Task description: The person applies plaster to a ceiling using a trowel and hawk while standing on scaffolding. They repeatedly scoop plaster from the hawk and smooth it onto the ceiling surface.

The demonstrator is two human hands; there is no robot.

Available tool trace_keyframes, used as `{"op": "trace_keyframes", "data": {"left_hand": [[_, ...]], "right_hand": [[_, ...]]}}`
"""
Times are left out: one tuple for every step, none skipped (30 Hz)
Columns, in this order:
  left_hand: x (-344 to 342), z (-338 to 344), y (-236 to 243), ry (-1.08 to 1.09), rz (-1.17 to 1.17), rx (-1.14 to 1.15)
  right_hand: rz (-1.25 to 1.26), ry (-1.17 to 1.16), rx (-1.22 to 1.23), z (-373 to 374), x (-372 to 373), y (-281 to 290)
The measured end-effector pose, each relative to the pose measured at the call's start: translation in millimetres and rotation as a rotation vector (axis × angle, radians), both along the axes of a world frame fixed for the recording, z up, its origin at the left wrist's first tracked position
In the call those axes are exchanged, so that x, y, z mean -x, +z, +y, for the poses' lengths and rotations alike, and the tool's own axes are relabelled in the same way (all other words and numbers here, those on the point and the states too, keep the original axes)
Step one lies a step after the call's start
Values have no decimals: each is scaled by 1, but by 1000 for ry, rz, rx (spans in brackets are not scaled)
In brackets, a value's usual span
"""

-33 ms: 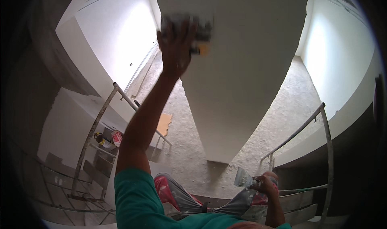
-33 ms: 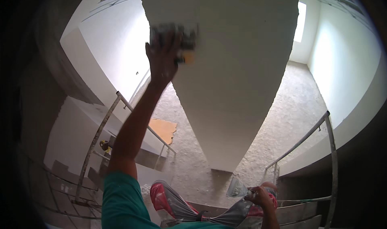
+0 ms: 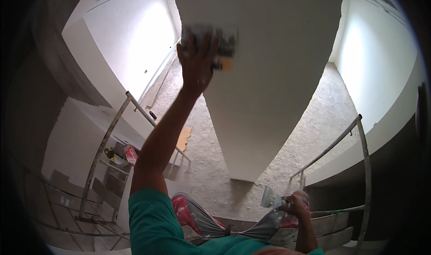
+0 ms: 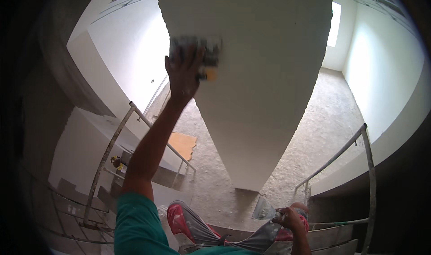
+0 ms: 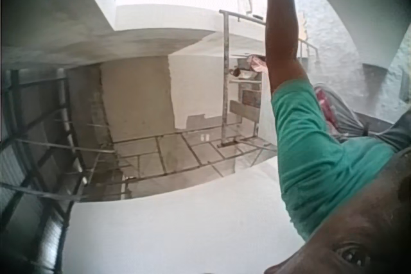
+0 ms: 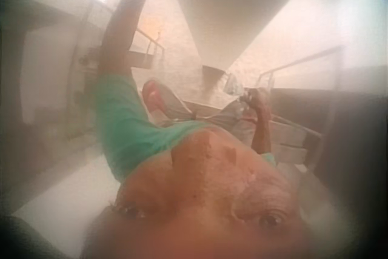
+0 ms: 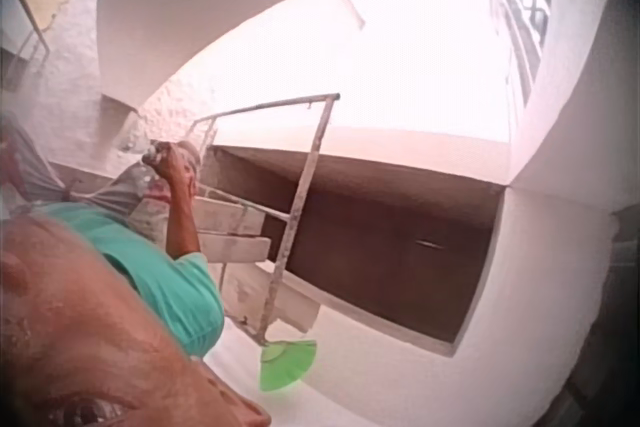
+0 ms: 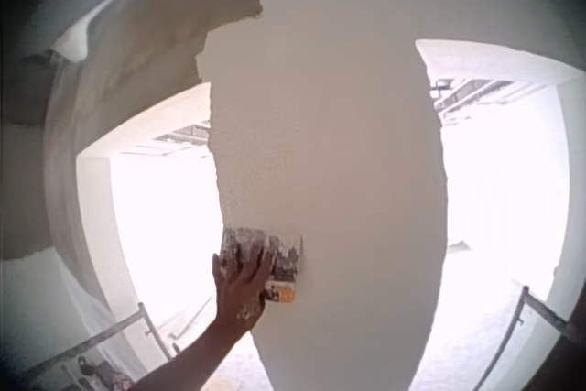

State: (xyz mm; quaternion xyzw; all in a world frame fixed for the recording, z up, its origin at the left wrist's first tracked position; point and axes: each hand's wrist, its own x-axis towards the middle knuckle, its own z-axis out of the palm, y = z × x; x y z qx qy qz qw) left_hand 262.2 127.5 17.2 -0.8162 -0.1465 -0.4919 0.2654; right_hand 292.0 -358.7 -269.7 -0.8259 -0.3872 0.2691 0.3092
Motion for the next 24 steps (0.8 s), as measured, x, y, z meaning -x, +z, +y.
{"op": "trace_keyframes", "data": {"left_hand": [[9, 3, -25, -24, 38, 18], [17, 2, -40, -53, 69, 33], [24, -5, -44, -51, 88, 65], [32, -10, -47, -49, 107, 97], [42, -10, -30, -31, 118, 103], [43, -6, -4, -29, 45, 49], [43, 0, 31, -29, -28, -4], [44, 4, 65, -29, -91, -45], [38, 11, 106, -8, -142, -124], [36, 24, 152, 31, -182, -204], [29, 38, 192, -75, -287, -329], [31, 43, 233, -164, -288, -418], [30, 43, 260, -122, -294, -389], [24, 42, 282, -90, -303, -354], [32, 32, 313, -27, -289, -348], [24, 30, 334, 3, -299, -315], [16, 34, 350, 15, -306, -304], [10, 42, 362, 33, -308, -292], [5, 50, 369, 89, -306, -276], [0, 50, 369, 102, -266, -248], [0, 47, 368, 119, -229, -222], [1, 45, 369, 138, -189, -198], [2, 26, 366, 174, -121, -118], [5, 20, 358, 180, -100, -96]], "right_hand": [[-9, 17, -12, 2, 1, 5], [-57, -9, 50, -2, 2, 9], [-107, -40, 105, -6, 3, 10], [-158, -73, 160, -11, 4, 12], [-85, -46, 139, -12, 2, 12], [-12, -27, 125, -15, 2, 11], [59, -8, 112, -15, -1, 12], [71, -47, 110, -13, 0, 17], [86, -96, 118, -14, 3, 24], [110, -125, 127, -13, 6, 27], [-1, -94, 75, -15, 5, 13], [49, -78, 72, -13, 4, 7], [99, -68, 73, -10, 4, 6], [148, -69, 79, -11, 4, 6], [153, -27, 54, -5, 7, 5], [143, -28, 47, -7, 7, 6], [137, -28, 46, -10, 8, 9], [108, -43, 49, -10, 11, 16], [80, -57, 54, -6, 14, 26], [50, -77, 60, -7, 17, 32], [-9, -64, 58, -11, 15, 24], [7, -73, 60, -13, 15, 19], [22, -85, 60, -15, 14, 15], [36, -90, 60, -12, 14, 20]]}}
